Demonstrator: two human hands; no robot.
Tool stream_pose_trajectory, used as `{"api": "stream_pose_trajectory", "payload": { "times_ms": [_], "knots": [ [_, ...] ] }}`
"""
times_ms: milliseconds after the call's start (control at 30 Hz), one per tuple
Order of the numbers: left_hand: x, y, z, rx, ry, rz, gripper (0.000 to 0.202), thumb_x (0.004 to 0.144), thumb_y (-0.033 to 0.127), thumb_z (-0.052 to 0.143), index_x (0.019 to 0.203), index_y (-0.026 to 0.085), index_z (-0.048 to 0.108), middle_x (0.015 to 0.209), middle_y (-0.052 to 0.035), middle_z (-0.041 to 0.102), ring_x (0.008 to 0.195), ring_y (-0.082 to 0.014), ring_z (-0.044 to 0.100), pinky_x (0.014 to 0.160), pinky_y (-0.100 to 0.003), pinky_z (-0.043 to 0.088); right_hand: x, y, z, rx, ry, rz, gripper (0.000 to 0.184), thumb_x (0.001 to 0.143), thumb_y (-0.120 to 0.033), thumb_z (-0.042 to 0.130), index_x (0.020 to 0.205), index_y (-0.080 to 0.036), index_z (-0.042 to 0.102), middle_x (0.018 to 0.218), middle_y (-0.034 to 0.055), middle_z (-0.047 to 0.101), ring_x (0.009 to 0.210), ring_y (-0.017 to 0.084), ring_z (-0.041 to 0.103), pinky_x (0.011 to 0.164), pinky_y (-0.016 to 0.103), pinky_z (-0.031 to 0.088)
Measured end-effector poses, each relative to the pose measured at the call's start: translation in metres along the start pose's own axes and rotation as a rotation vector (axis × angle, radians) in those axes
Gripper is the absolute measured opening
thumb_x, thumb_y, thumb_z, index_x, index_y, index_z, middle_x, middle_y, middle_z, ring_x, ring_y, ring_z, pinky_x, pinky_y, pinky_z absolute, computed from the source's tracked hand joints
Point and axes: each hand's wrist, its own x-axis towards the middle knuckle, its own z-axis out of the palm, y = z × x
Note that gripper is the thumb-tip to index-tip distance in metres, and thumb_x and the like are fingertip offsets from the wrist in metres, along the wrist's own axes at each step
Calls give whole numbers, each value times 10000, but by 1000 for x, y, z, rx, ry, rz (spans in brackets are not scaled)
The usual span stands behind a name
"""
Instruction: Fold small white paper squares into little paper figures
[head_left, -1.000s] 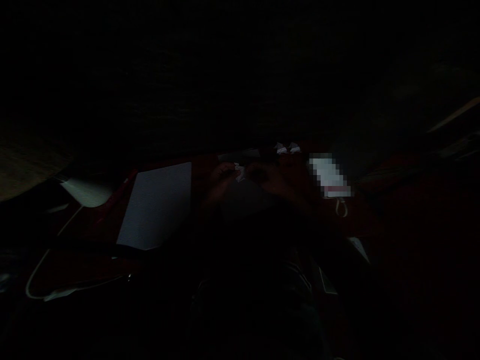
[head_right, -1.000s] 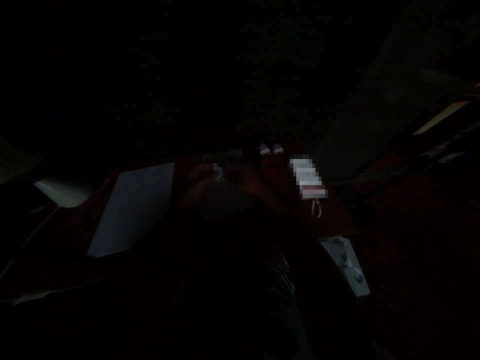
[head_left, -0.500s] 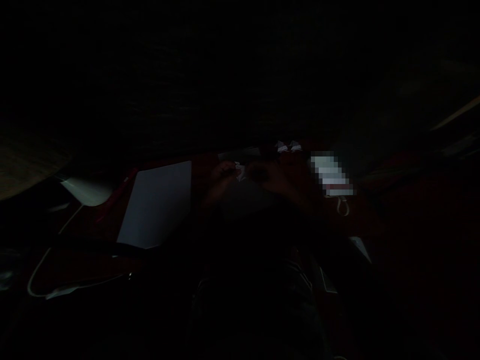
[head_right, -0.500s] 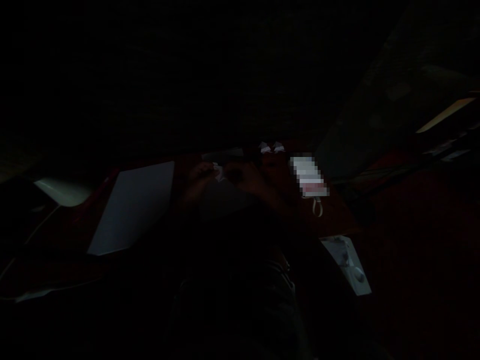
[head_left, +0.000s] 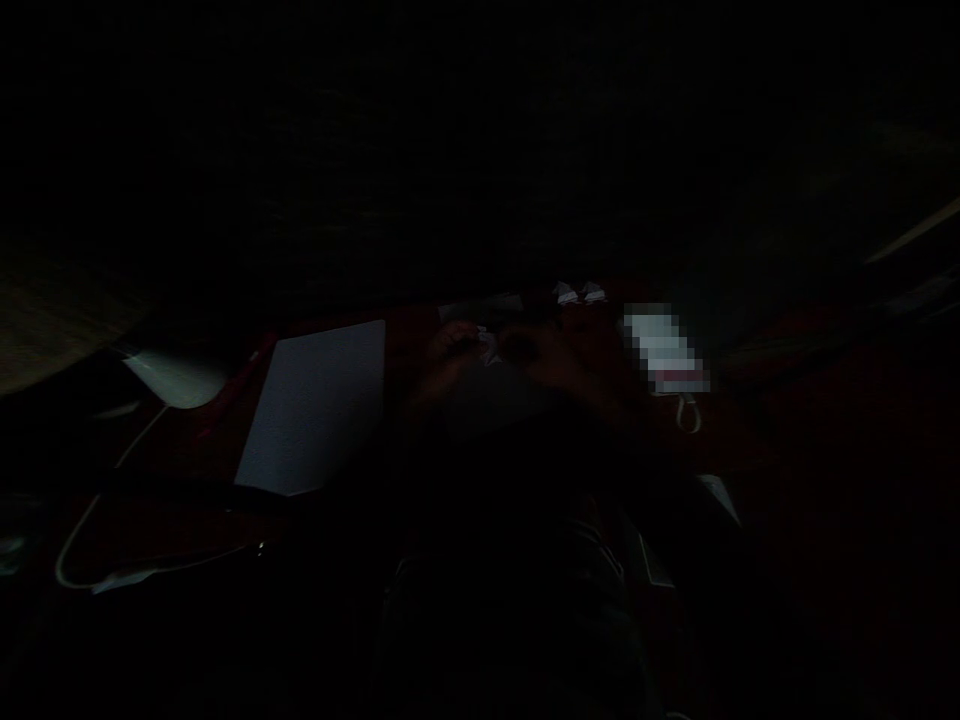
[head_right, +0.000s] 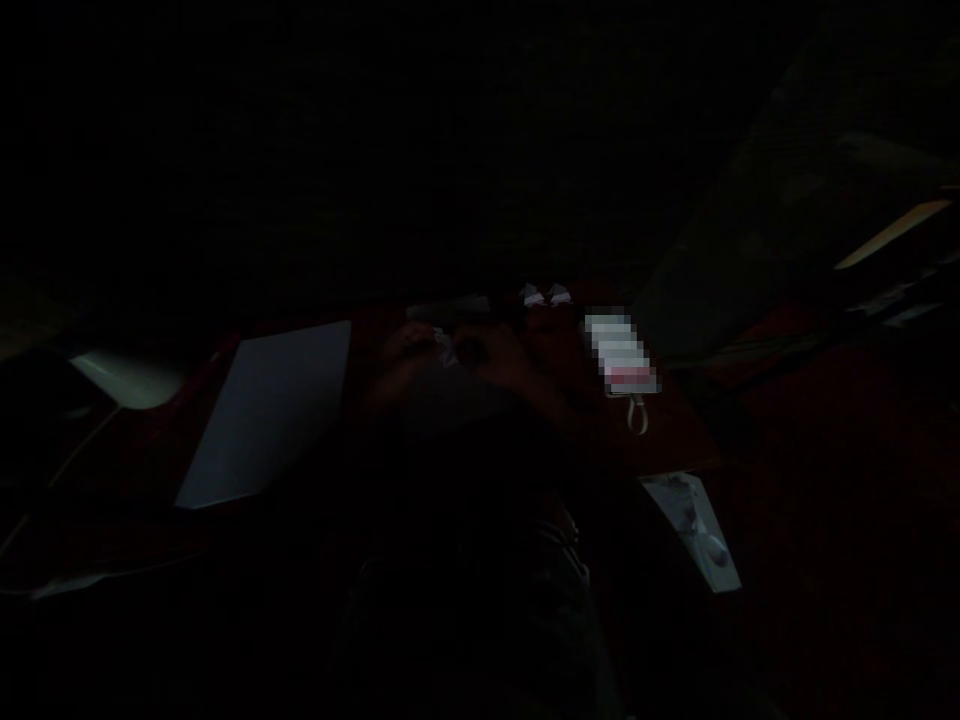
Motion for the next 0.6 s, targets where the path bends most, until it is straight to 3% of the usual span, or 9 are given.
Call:
{"api": "stream_pose_trajectory", "payload": {
  "times_ms": [300,600],
  "knots": [
    [3,-1,0,34,27,-26,392,647,313,988,875,221,683,923,-24,771,892,-213,730,800,-321,562,0,-3,1,-45,-19,33,165,808,-120,658,886,-224,759,912,27,802,820,214,717,755,319,508],
    [-1,2,-1,31,-20,-16,329,720,277,951,878,217,670,877,-5,728,816,-182,700,758,-304,557,1,10,8,-11,96,100,435,787,-104,686,1204,-221,730,1055,68,803,929,247,725,797,345,567]
  ]
}}
